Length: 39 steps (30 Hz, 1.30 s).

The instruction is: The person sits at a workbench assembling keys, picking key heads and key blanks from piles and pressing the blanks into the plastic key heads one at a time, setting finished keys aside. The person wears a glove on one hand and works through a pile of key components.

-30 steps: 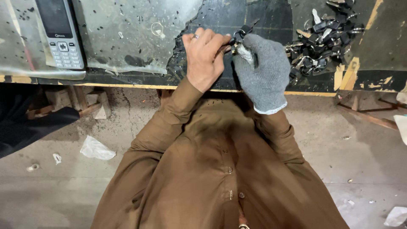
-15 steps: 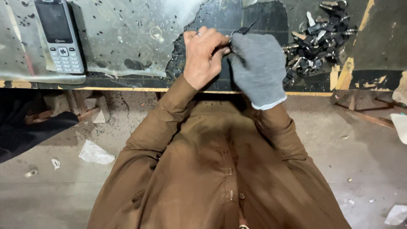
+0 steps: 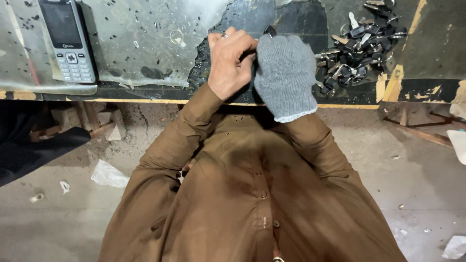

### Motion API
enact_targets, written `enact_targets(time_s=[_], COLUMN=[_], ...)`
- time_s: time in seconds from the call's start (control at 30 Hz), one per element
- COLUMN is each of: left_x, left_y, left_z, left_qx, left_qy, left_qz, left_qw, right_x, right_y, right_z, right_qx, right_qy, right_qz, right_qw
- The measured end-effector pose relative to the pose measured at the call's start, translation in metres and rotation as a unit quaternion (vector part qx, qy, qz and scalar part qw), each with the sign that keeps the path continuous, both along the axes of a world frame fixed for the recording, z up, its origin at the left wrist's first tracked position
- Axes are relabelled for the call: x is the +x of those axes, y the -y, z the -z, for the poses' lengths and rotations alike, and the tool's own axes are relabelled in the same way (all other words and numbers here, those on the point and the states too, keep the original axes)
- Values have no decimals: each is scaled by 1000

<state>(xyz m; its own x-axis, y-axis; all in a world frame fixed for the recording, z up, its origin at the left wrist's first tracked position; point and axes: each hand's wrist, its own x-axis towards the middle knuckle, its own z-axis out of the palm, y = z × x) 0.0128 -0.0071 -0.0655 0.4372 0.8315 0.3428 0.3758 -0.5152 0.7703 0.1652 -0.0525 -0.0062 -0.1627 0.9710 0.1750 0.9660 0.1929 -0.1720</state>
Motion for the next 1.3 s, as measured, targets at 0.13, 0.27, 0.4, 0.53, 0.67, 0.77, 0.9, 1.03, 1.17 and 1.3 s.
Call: enact_targets(time_s=[0.13,0.27,0.4,0.53,0.67,0.77,0.9,1.03,1.17,1.3], left_x=[4,-2,-8,-6,-8,-12,-20,-31,-34,-27], left_y=[7,18,26,30,32,29,26,27,28,37], left_z=[4,10,15,13,7,5,5,6,8,10], left_qx=[35,15,9,99,79,37,115,125,145,174], left_qy=[1,12,5,-11,-7,9,-139,-113,-62,-25], left_qz=[-59,-83,-71,-51,-33,-27,-70,-56,-4,11], left_qw=[998,996,997,994,996,999,981,984,988,984], right_x=[10,17,17,7,6,20,15,8,2,-7], right_y=[15,47,51,33,18,9,28,39,32,25], right_z=[-6,-12,-6,-3,-16,-24,-18,-7,-4,-5], right_qx=[15,65,50,46,-27,-86,-11,41,30,15], right_qy=[-147,-244,-251,-189,-240,-358,-311,-240,-203,-174], right_qz=[-9,-5,-18,-27,-22,-43,-51,-79,-78,-53], right_qw=[989,967,967,981,970,929,949,967,976,983])
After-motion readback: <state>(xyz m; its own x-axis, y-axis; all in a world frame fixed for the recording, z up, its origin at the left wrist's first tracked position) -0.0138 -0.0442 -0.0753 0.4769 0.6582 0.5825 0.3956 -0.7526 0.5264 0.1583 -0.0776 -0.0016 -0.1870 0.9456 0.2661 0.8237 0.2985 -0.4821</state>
